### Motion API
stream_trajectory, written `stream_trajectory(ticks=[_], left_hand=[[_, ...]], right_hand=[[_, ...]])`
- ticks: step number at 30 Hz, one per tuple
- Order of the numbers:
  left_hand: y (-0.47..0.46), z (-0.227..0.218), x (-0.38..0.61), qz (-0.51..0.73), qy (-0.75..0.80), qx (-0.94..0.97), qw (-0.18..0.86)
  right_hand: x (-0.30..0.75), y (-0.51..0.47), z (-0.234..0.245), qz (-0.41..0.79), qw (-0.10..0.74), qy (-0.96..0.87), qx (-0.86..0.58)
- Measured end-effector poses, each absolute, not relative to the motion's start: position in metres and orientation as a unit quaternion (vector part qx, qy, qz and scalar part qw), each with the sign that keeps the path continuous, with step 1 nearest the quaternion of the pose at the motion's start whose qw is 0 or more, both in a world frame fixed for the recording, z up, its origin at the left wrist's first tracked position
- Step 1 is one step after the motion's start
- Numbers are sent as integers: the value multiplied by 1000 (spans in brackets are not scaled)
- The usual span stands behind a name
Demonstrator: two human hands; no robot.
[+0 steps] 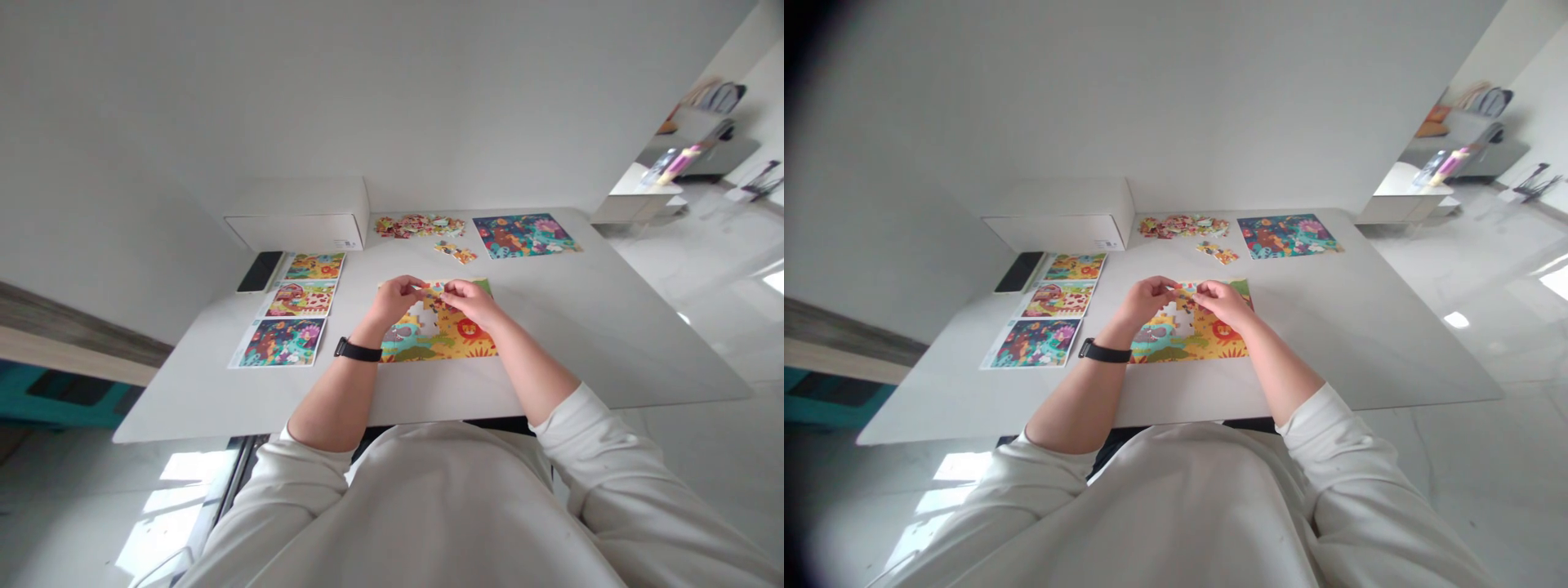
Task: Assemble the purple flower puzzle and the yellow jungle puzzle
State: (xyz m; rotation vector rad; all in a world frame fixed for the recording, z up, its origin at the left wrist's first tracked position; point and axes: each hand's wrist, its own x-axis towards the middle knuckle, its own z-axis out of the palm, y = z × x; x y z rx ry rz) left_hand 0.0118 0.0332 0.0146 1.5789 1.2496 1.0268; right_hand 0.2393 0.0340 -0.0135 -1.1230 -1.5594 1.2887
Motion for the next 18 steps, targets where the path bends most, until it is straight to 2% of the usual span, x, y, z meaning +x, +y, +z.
stream_trajectory(ticks=[9,18], left_hand=[[35,15,11,429,520,602,428],[35,14,8,430,510,619,415]], right_hand=[[238,37,-14,496,435,-597,-456],[239,38,-11,500,421,-588,-477]])
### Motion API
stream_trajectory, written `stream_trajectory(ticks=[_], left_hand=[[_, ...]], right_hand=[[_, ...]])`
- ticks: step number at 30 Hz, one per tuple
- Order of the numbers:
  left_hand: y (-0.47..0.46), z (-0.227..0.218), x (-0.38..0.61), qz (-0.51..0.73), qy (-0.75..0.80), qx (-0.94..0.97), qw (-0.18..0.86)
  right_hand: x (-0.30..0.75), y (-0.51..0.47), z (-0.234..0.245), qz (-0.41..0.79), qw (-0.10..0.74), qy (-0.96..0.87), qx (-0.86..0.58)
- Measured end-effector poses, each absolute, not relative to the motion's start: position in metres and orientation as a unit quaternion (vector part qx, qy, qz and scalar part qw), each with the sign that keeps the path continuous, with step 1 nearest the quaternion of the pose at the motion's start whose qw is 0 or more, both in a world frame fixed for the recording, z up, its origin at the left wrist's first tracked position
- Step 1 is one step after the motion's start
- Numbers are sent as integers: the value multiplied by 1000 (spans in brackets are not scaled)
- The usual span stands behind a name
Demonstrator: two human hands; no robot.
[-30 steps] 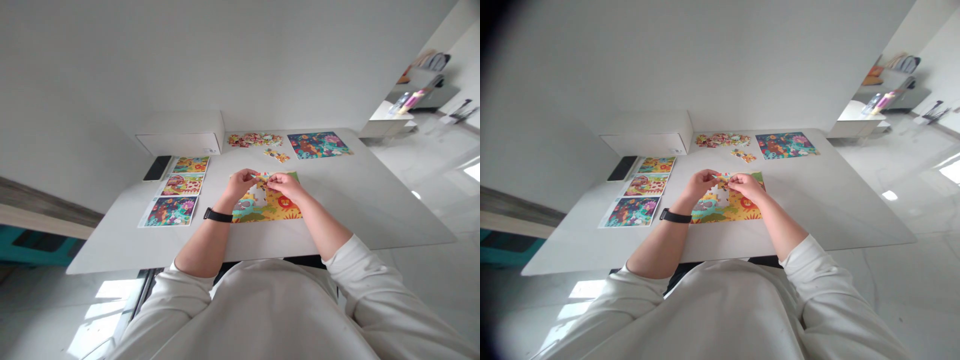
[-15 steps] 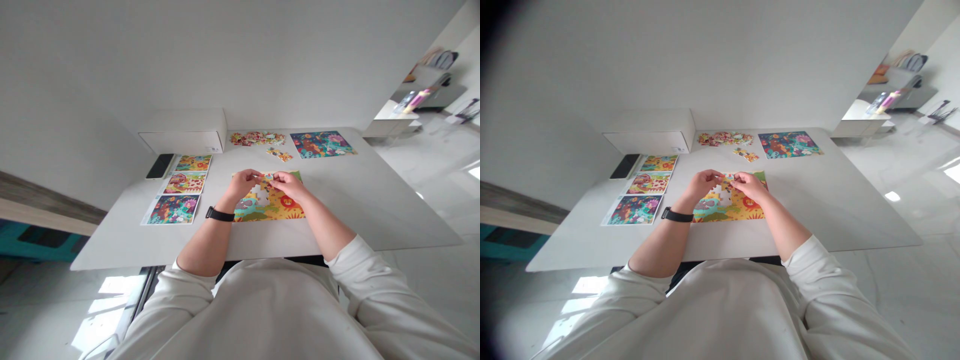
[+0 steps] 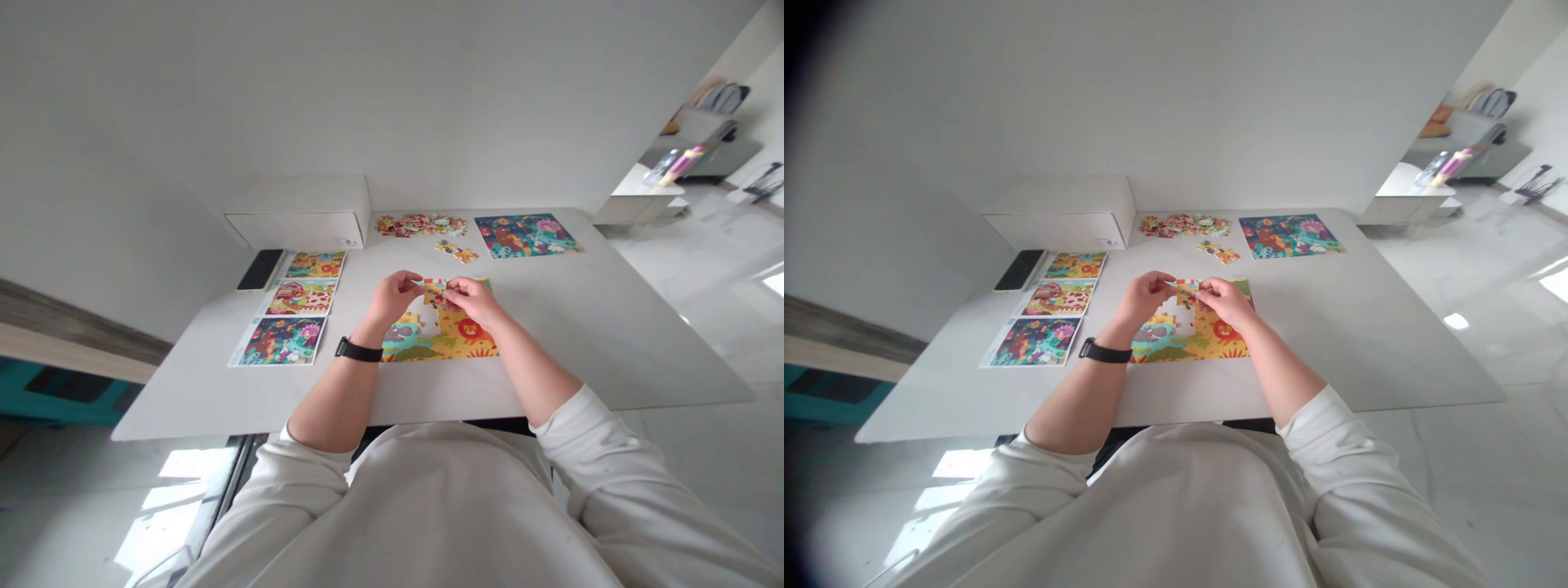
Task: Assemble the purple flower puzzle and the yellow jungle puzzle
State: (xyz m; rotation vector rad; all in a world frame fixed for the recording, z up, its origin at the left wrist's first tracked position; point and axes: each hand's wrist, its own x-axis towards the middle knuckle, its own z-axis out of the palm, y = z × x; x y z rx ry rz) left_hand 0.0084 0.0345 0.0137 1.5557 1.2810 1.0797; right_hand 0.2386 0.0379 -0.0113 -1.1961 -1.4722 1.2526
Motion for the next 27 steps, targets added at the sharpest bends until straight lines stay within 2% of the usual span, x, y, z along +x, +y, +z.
stream_trajectory(ticks=[6,11,18,27], left_hand=[[44,15,-12,466,562,591,343],[51,11,-21,466,577,576,343],[46,3,-10,392,591,602,367],[43,-6,1,336,613,640,318]], right_hand=[[244,39,-7,482,444,-571,-495],[245,38,-6,475,448,-572,-497],[244,39,-9,451,437,-594,-503],[244,41,-20,380,411,-647,-517]])
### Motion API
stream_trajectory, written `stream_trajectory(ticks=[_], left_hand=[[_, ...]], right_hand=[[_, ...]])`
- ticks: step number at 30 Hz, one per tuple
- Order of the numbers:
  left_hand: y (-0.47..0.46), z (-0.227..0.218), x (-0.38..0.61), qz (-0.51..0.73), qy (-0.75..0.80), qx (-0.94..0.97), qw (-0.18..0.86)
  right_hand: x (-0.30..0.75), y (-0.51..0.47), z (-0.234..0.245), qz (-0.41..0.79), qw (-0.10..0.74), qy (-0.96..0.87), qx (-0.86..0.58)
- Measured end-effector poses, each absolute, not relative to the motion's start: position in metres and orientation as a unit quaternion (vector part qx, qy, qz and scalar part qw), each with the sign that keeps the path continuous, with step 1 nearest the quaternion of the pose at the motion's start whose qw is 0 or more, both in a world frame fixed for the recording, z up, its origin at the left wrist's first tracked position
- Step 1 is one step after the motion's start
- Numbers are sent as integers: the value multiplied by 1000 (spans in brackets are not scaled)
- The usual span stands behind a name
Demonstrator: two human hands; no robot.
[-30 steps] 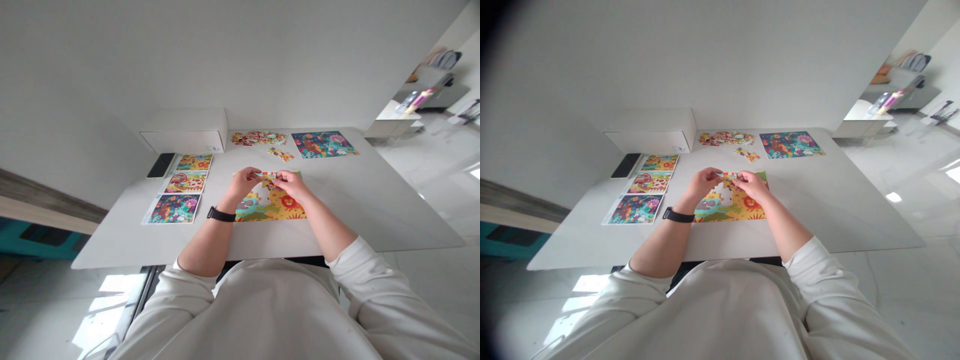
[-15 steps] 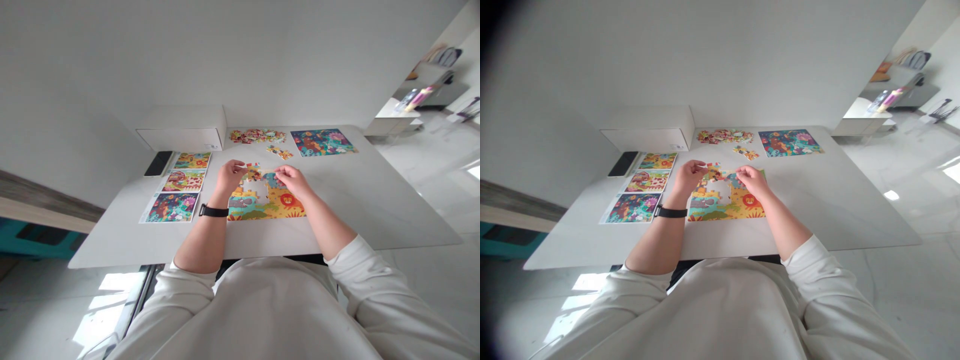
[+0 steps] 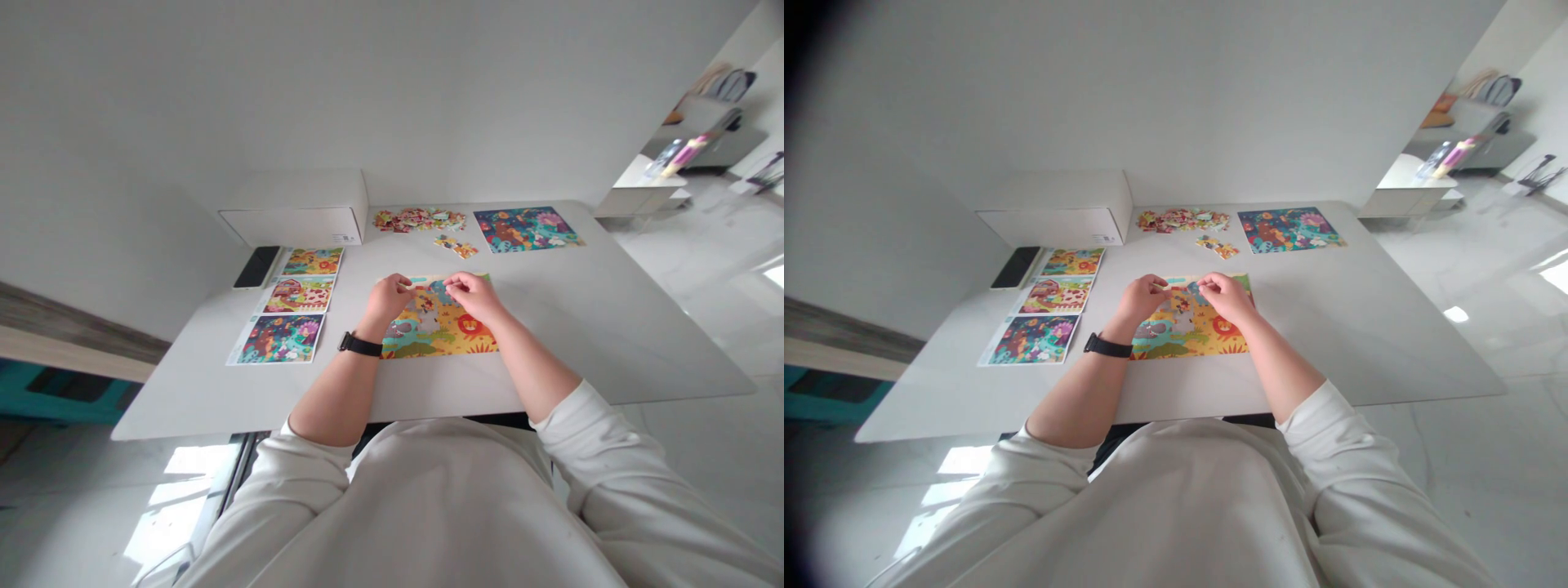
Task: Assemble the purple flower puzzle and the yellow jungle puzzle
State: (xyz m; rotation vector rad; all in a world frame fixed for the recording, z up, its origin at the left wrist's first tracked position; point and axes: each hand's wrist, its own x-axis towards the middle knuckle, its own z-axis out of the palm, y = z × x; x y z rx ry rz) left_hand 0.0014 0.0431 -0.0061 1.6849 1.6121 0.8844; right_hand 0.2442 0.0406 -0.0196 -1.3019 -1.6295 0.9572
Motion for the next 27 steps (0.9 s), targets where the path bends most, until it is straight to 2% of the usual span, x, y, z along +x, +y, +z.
stream_trajectory(ticks=[8,27], left_hand=[[43,-11,9,309,637,666,233],[44,-16,17,302,644,667,223]], right_hand=[[242,33,-12,303,354,-707,-531],[237,25,-16,156,162,-828,-513]])
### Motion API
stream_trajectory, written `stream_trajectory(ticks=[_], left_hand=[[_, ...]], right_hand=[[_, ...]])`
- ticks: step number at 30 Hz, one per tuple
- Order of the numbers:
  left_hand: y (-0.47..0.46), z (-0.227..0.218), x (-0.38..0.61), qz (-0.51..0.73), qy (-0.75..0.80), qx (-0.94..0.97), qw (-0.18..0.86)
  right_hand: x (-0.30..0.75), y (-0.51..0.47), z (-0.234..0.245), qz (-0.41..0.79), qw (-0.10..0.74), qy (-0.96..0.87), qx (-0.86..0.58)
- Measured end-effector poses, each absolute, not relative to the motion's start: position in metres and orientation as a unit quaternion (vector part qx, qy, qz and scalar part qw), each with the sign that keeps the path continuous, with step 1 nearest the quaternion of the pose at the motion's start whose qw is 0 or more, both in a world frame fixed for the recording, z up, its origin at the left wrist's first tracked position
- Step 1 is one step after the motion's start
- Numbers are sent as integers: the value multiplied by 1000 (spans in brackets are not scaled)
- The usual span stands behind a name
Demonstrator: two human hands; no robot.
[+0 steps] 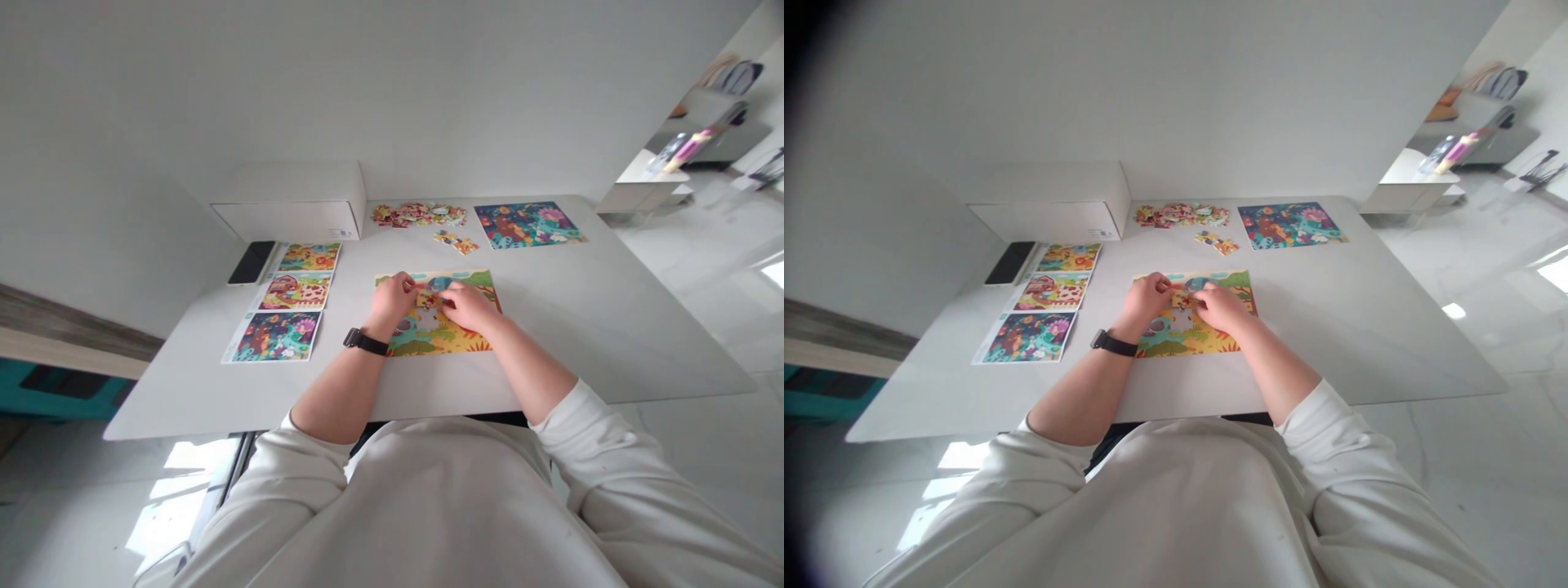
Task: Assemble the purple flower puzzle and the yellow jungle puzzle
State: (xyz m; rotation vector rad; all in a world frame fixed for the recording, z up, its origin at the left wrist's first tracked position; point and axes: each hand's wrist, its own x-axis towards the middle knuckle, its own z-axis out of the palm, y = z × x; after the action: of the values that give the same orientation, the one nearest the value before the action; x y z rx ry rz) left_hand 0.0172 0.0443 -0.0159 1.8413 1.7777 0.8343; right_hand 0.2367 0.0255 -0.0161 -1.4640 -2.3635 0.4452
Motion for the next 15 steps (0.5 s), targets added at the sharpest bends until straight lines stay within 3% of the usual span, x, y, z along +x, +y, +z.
stream_trajectory(ticks=[15], left_hand=[[42,-14,16,217,642,719,154]], right_hand=[[230,19,-1,126,75,-832,-536]])
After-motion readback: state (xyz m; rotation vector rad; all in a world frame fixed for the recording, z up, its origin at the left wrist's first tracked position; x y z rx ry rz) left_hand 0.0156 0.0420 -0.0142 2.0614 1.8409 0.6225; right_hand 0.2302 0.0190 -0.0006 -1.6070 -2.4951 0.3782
